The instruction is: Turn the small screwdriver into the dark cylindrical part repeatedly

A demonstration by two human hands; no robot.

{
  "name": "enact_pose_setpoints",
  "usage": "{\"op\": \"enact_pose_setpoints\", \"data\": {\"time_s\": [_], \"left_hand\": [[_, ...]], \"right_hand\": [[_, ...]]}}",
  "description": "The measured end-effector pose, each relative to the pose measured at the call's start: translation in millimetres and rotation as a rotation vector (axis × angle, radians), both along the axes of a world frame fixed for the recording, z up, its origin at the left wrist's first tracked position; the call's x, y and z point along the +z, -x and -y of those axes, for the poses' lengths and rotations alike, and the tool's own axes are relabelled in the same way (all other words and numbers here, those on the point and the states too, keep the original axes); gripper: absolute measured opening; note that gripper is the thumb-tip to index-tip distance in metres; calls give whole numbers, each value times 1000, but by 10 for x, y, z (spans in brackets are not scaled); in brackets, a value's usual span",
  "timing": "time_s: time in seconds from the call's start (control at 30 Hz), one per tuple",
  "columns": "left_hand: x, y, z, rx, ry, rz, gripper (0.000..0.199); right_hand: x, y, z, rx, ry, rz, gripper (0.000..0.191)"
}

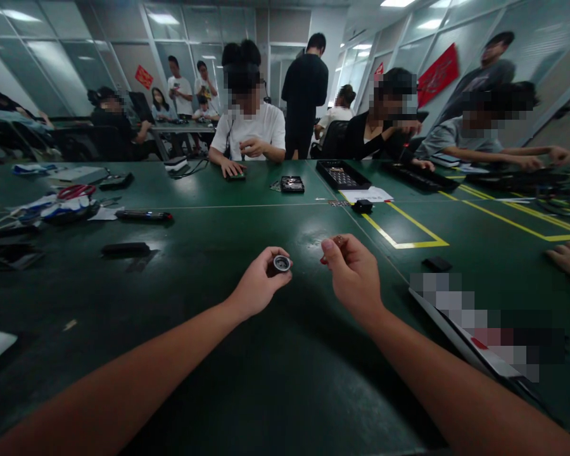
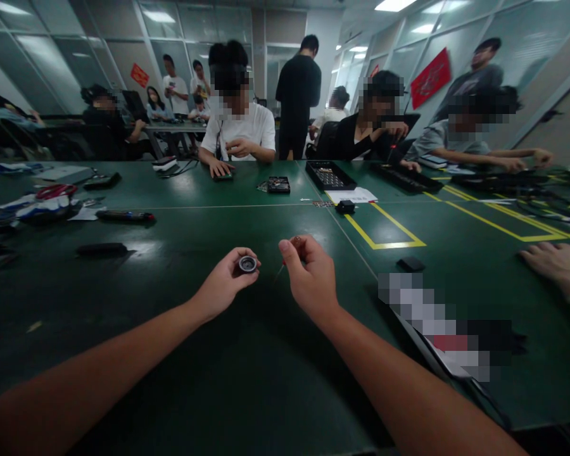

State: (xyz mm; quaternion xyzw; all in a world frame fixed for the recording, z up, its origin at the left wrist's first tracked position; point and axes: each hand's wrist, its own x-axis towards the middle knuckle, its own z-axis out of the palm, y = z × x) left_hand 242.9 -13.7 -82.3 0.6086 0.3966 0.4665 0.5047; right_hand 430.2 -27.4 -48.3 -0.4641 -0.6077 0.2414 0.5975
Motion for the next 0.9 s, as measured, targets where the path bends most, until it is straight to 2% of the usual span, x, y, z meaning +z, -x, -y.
{"op": "enact_pose_setpoints", "data": {"time_s": [0.13, 0.2, 0.4, 0.6, 0.9], "left_hand": [[-109, 46, 68, -61, -156, -176, 34], [-159, 55, 72, -48, -197, -198, 36], [-219, 59, 19, -16, -163, -152, 43], [-214, 70, 14, 4, -151, -162, 39], [-213, 65, 4, 51, -153, -185, 39]], "right_hand": [[-8, 28, 27, 16, -93, -161, 24], [-32, 35, 42, 26, -111, -136, 22], [-105, 19, 70, 43, -91, 102, 18], [-114, 7, 40, -10, -97, 100, 17], [-119, 4, 30, 65, -49, 102, 17]]}}
